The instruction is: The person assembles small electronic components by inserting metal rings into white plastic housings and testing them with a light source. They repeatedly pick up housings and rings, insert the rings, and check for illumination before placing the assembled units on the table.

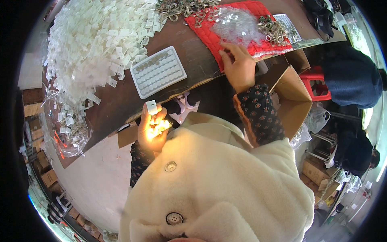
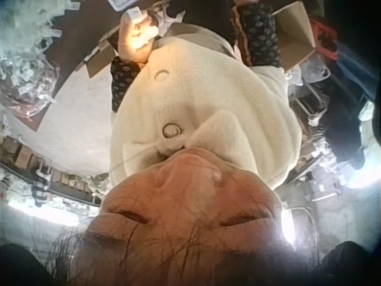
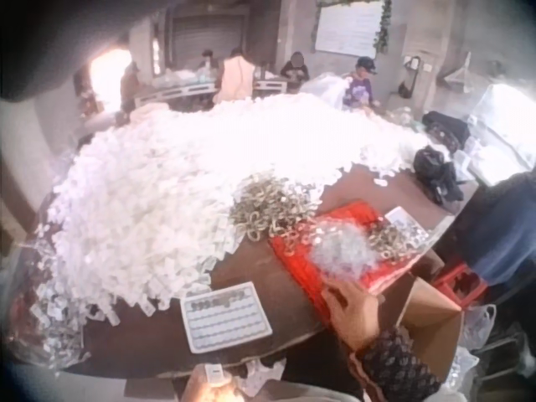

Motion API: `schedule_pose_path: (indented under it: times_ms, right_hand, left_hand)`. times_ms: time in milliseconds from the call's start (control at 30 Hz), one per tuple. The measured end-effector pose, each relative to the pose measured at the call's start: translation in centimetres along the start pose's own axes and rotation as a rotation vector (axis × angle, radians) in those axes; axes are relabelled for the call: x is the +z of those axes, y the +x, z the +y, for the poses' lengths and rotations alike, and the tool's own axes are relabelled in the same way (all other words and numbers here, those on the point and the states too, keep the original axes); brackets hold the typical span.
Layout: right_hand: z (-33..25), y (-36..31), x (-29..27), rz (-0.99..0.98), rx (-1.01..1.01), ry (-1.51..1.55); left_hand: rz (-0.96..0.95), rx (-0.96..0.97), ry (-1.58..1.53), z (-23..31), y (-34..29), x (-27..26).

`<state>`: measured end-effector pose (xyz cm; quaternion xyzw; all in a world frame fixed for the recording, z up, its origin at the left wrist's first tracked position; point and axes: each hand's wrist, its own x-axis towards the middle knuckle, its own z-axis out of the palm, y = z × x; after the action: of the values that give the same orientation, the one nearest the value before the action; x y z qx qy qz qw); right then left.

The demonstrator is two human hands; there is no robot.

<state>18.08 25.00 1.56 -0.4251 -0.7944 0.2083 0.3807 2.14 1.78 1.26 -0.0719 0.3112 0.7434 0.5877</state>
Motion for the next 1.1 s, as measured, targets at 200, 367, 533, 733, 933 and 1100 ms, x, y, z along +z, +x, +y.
schedule_pose_path:
  times_ms: [200, 367, 533, 733, 933, 1100]
  right_hand:
    - [3.0, 0.3, 0.4, -0.073, 0.002, -0.074]
    - [3.3, 0.5, 0.5, -0.056, 0.108, 0.020]
    - [2.9, 1.4, -0.3, -0.091, 0.310, 0.275]
    - [-0.1, 1.2, -1.6, -0.114, 0.206, 0.662]
    - [-6.3, -1.4, 0.0, -0.432, 0.184, 0.952]
    - [-10.7, -3.1, 1.5, -0.626, 0.227, 1.081]
  left_hand:
    - [-0.096, 0.046, 0.051, 0.1, 0.1, -0.2]
    - [-0.071, 0.053, 0.037, -0.1, 0.2, -0.5]
    - [-0.117, 0.077, 0.004, -0.1, 0.0, -0.6]
    - [-0.082, 0.074, 0.011, -0.1, 0.0, -0.3]
    - [-0.203, 0.121, 0.022, 0.3, -0.4, -0.3]
    - [-0.148, 0.224, -0.059, 0.7, -1.1, -0.5]
